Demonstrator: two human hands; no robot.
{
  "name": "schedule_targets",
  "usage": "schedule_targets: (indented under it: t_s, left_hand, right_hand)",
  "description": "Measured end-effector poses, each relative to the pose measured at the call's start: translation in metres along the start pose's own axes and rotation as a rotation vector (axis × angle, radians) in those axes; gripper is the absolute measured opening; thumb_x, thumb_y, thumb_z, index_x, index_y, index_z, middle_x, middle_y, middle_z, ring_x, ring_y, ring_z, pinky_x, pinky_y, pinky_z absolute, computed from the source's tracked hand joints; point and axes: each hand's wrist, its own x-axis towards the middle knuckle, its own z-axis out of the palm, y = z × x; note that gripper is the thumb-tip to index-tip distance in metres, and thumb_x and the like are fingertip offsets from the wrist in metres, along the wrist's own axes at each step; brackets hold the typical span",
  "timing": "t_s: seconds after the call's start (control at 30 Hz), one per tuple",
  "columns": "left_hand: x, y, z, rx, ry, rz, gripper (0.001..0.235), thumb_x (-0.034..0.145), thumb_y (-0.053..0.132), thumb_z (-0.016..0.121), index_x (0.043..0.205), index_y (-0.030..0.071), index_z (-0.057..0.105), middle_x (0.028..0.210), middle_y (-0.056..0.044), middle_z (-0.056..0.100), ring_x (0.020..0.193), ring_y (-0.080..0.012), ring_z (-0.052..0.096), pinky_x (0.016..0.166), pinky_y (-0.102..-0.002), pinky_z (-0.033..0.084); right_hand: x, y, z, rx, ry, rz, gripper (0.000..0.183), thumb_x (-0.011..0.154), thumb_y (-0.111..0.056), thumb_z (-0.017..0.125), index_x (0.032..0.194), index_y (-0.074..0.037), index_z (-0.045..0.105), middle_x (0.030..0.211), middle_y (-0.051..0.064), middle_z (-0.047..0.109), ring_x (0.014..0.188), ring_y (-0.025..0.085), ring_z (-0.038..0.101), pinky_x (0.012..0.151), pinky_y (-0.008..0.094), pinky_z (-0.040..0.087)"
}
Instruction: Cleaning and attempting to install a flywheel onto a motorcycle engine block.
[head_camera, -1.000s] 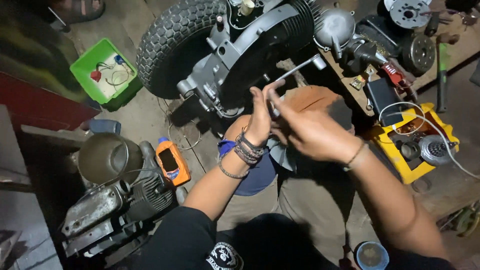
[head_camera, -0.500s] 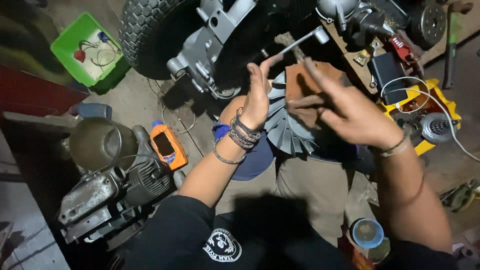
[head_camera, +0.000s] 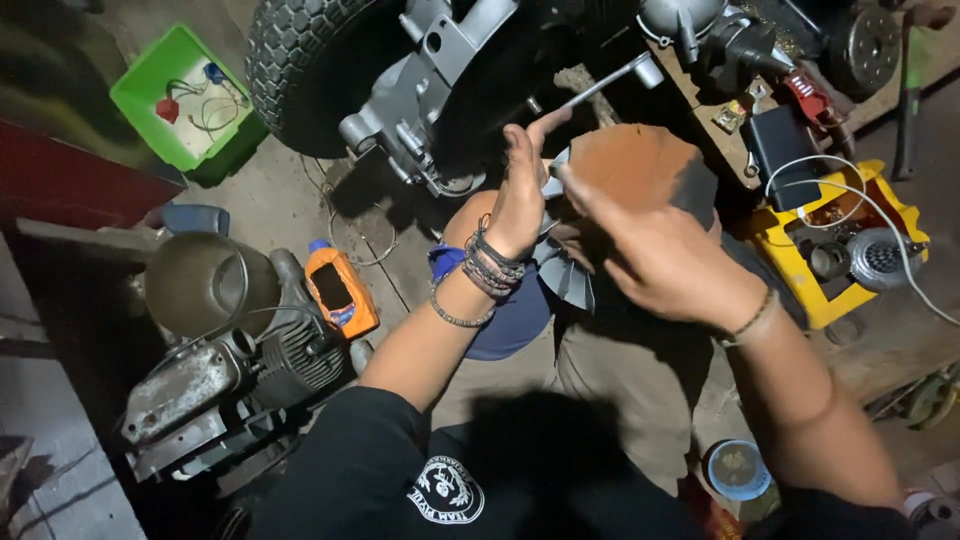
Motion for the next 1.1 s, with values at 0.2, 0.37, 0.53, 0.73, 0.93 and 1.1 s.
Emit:
schedule_targets:
  t_s: [0.2, 0.37, 0.53, 0.73, 0.93, 1.1]
  left_hand:
    - [-0.001, -0.004, -0.002, -0.01, 0.026, 0.051, 0.105, 0.092, 0.077, -0.001, 0.146, 0.0, 0.044, 0.151, -0.024, 0.047, 0.124, -0.0338, 0.058, 0.11, -0.045, 0.045]
    - [0.0, 0.0, -0.003, -0.055, -0.031, 0.004, 0.108, 0.088, 0.082, 0.003, 0.15, 0.0, 0.038, 0.155, -0.027, 0.04, 0.139, -0.0454, 0.047, 0.117, -0.06, 0.032]
    - [0.0, 0.004, -0.001, -0.028, 0.006, -0.048, 0.106, 0.088, 0.081, 0.004, 0.149, 0.002, 0.04, 0.158, -0.025, 0.039, 0.143, -0.0447, 0.043, 0.116, -0.065, 0.032]
    - [0.002, -0.002, 0.0, -0.028, 0.012, -0.033, 0.102, 0.091, 0.079, 0.007, 0.149, 0.003, 0.041, 0.157, -0.022, 0.042, 0.142, -0.0401, 0.043, 0.116, -0.063, 0.033]
    - [-0.002, 0.016, 0.001, 0.122, 0.063, -0.021, 0.107, 0.089, 0.078, 0.002, 0.147, -0.002, 0.044, 0.143, -0.019, 0.057, 0.075, -0.0131, 0.05, 0.072, -0.025, 0.042]
    - [-0.003, 0.018, 0.001, 0.172, 0.061, 0.011, 0.109, 0.089, 0.077, -0.001, 0.147, -0.004, 0.044, 0.09, -0.014, 0.065, 0.063, -0.0123, 0.042, 0.065, -0.027, 0.039]
  right_hand:
    - [0.012, -0.018, 0.005, -0.017, -0.077, -0.08, 0.102, 0.073, 0.0, 0.063, 0.163, 0.003, 0.014, 0.069, 0.021, 0.071, 0.055, 0.043, 0.066, 0.05, 0.051, 0.048]
    - [0.019, 0.014, -0.006, -0.035, -0.11, 0.005, 0.107, 0.077, 0.003, 0.064, 0.167, -0.004, 0.005, 0.071, 0.018, 0.07, 0.048, 0.03, 0.064, 0.043, 0.041, 0.049]
    - [0.009, 0.017, -0.022, -0.026, -0.029, 0.146, 0.114, 0.077, 0.003, 0.067, 0.169, -0.015, 0.003, 0.08, 0.023, 0.069, 0.053, 0.036, 0.063, 0.052, 0.051, 0.042]
    - [-0.004, 0.021, -0.022, 0.276, 0.136, -0.035, 0.097, 0.073, 0.012, 0.051, 0.163, 0.001, 0.018, 0.127, 0.022, 0.071, 0.089, 0.03, 0.075, 0.069, 0.038, 0.057]
    - [0.003, 0.005, -0.004, 0.291, -0.03, 0.101, 0.095, 0.073, 0.007, 0.053, 0.164, -0.007, 0.028, 0.091, 0.02, 0.073, 0.047, 0.028, 0.053, 0.048, 0.044, 0.044]
    - [0.0, -0.009, 0.018, -0.125, -0.105, -0.047, 0.106, 0.072, -0.002, 0.068, 0.164, 0.001, 0.015, 0.066, 0.016, 0.069, 0.051, 0.034, 0.067, 0.044, 0.042, 0.051]
